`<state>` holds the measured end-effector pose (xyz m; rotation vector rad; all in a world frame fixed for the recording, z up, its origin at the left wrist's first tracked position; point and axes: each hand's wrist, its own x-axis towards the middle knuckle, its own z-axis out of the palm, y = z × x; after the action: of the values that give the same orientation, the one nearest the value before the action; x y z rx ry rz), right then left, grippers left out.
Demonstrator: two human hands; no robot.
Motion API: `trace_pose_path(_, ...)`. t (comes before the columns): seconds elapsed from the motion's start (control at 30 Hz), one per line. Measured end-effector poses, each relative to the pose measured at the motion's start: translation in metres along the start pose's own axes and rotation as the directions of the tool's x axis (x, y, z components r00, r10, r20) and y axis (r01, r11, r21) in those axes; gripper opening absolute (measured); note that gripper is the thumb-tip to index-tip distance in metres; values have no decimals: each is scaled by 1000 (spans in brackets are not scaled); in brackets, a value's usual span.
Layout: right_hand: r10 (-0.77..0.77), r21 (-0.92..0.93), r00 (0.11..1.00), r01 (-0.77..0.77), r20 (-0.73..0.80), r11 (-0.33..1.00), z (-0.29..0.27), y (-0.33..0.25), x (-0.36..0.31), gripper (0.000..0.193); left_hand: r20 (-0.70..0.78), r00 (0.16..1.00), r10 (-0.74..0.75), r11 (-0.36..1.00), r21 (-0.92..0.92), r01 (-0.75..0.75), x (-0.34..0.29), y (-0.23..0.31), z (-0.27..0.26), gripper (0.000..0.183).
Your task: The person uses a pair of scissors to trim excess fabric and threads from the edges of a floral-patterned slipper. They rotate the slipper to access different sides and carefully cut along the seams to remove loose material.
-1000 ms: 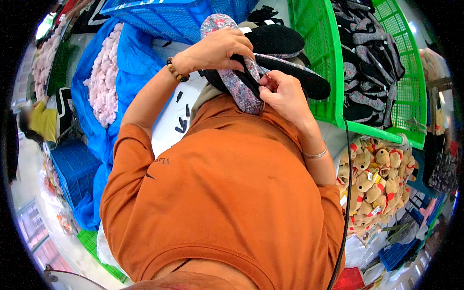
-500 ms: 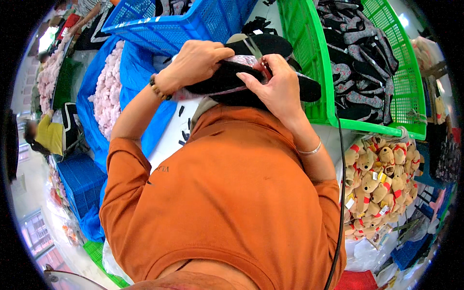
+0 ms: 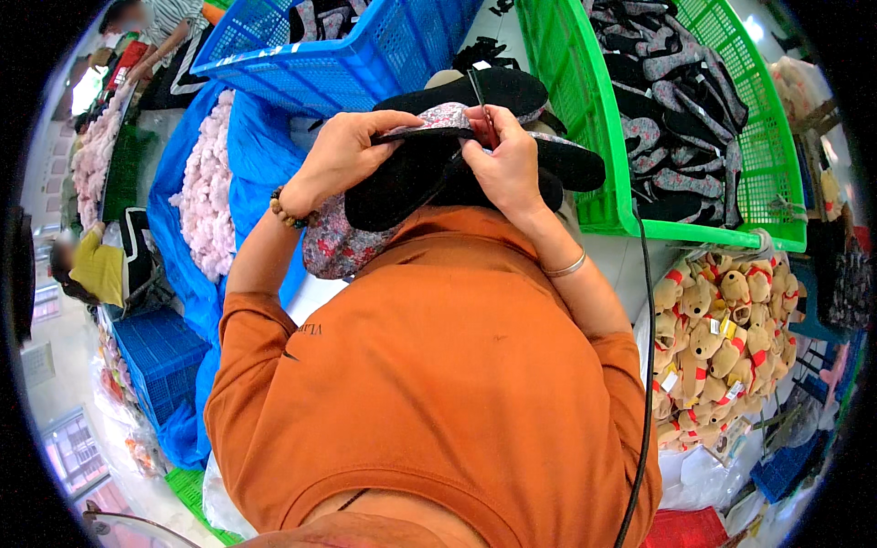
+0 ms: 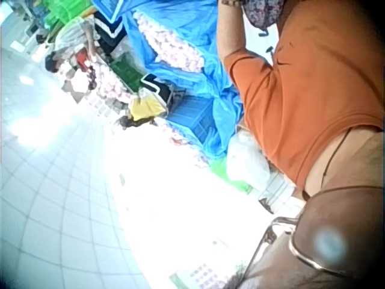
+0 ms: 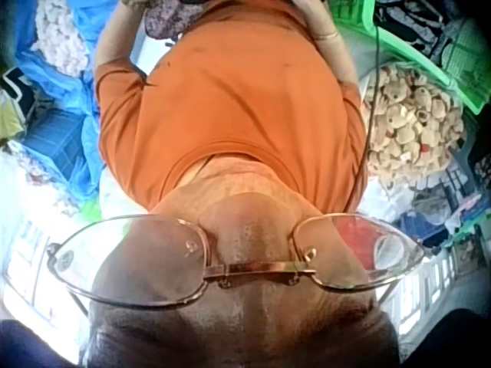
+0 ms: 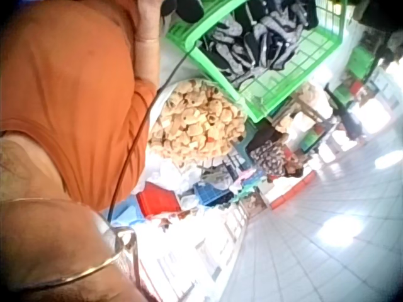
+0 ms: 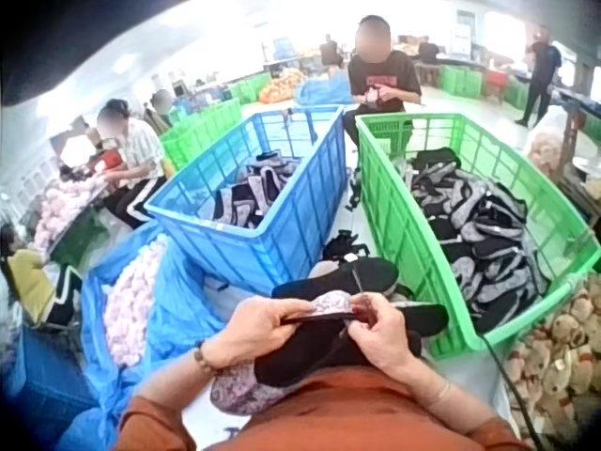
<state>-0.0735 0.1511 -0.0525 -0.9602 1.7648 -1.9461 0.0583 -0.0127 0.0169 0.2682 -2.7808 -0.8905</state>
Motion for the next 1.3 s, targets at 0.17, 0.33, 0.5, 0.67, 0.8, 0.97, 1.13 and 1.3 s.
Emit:
trace_pose_path(0.17, 98, 152, 957, -144, 272, 978, -13, -10, 2, 34, 108, 985, 136, 987, -100, -125, 8, -7, 2, 50)
trace_pose_path(0.33, 112, 160, 939, -171, 326, 972, -12, -18, 1, 35, -15, 928, 372, 901, -236, -365, 17, -21, 22, 56)
trace_pose_path(0.5, 150, 173, 908, -233, 391, 957, -18, -14, 0, 34, 60, 920, 386, 856, -396, -333, 27, -27, 22, 41)
trace_pose_path(0.67, 119, 216, 888, -236, 445, 948, -14, -16, -5, 39, 164, 925, 344, 790, -583, -191, 27, -32, 18, 24)
trace_pose_path(0.8, 85, 260, 888, -222, 452, 940, -5, -21, -9, 38, 318, 900, 298, 804, -591, -57, 28, -36, 8, 16)
trace_pose_path(0.97, 100, 267, 883, -244, 459, 932, -3, -25, -15, 40, 509, 835, 209, 709, -667, 229, 21, -35, 5, 12)
trace_pose_path(1.13, 68, 276, 903, -200, 423, 940, 2, -10, -17, 36, 360, 893, 271, 631, -767, 118, 19, -30, 18, 18)
trace_pose_path(1.3, 105, 156, 977, -135, 187, 978, 20, -19, 3, 30, 9, 967, 254, 954, -169, -249, 32, -2, -2, 13)
